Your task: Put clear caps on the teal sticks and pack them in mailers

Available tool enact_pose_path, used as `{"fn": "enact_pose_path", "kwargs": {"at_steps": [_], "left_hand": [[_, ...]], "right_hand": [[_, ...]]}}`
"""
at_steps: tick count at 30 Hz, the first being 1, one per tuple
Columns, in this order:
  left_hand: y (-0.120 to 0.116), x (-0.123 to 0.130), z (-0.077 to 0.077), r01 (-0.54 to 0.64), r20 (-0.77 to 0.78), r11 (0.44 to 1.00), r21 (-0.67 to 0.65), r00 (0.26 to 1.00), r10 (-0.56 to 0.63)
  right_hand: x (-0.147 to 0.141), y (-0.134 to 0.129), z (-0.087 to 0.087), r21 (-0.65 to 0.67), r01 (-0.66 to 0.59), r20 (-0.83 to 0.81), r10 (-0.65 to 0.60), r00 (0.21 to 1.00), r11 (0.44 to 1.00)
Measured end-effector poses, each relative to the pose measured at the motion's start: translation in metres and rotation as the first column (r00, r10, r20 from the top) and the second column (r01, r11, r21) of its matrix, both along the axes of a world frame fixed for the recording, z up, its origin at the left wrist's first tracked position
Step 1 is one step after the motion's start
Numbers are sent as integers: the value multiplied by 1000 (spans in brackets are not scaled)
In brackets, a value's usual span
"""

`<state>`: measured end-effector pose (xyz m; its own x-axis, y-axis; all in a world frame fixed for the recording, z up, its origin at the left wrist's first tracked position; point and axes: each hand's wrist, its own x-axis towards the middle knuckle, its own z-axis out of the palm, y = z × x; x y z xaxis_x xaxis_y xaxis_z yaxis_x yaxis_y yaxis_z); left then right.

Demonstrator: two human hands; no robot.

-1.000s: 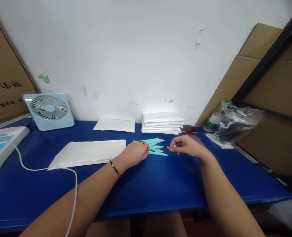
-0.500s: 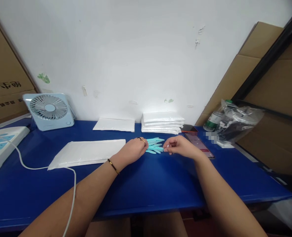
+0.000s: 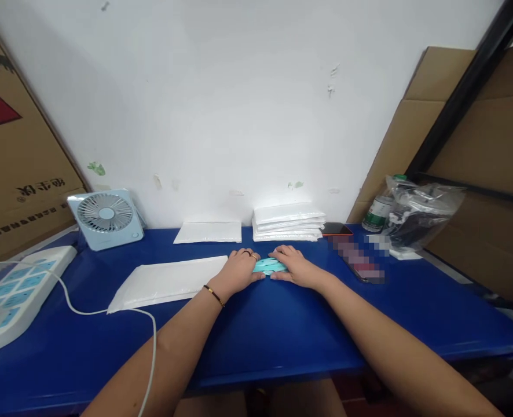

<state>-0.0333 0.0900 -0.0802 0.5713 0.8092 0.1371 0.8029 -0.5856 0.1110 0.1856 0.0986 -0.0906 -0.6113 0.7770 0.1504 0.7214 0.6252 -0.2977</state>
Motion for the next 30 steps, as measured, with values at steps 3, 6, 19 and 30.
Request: {"fn": "enact_pose_path", "kwargs": {"at_steps": [3,6,19,30], "left_hand": [[-4,9,0,42,-50,999,34,998,-41],[-10,19,-1,44,-99,998,48,994,-39],[-40,52,33,-10,-56,998,55,998,13],[-71,69,23,78,580,992,-99,814,-7]], "right_hand": [[-9,-12,5,68,-23,49,20,999,997],[-17,-23,9,95,13,137,-26,990,995],[19,-61,36,-128,181,-715,-217,664,975],[-29,-88,49,-106,20,-931,-107,349,994]]}}
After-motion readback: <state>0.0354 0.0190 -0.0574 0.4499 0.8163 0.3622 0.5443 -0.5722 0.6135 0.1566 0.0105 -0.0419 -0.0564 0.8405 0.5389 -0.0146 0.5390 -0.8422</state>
